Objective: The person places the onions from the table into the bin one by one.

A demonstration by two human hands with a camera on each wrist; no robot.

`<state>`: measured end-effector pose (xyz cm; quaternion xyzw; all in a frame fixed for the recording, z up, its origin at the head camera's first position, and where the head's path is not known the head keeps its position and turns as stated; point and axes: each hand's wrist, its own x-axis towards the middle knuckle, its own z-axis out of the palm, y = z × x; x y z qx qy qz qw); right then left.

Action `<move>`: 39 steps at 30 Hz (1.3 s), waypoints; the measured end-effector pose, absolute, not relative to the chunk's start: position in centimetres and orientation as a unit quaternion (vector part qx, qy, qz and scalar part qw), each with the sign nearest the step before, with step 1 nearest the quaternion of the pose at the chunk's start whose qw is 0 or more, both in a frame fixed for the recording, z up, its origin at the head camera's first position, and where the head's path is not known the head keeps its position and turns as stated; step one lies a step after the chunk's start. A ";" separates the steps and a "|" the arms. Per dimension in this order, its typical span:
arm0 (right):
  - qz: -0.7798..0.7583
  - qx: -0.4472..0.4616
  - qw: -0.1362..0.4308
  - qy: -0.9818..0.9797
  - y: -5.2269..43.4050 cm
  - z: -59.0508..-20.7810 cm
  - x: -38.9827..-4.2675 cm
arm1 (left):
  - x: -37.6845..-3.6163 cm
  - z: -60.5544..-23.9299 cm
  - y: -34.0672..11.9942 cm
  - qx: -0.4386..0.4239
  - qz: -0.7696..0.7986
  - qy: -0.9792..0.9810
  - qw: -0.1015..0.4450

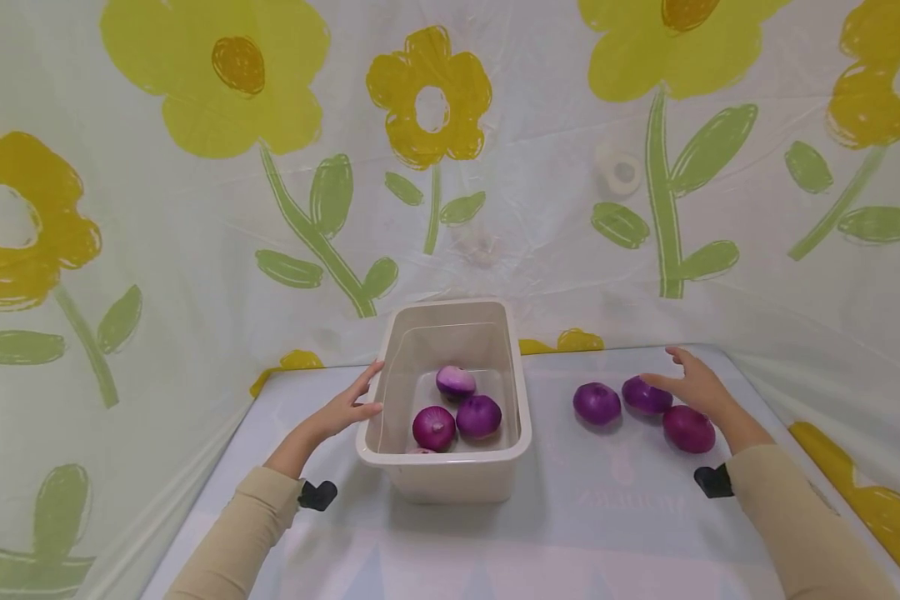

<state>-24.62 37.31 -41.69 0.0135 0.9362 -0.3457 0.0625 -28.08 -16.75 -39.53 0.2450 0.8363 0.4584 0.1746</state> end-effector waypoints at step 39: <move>-0.358 0.103 0.034 0.928 40.1 -50.8 -21.8 | -27.6 -39.4 -16.4 0.237 0.457 0.839 0.176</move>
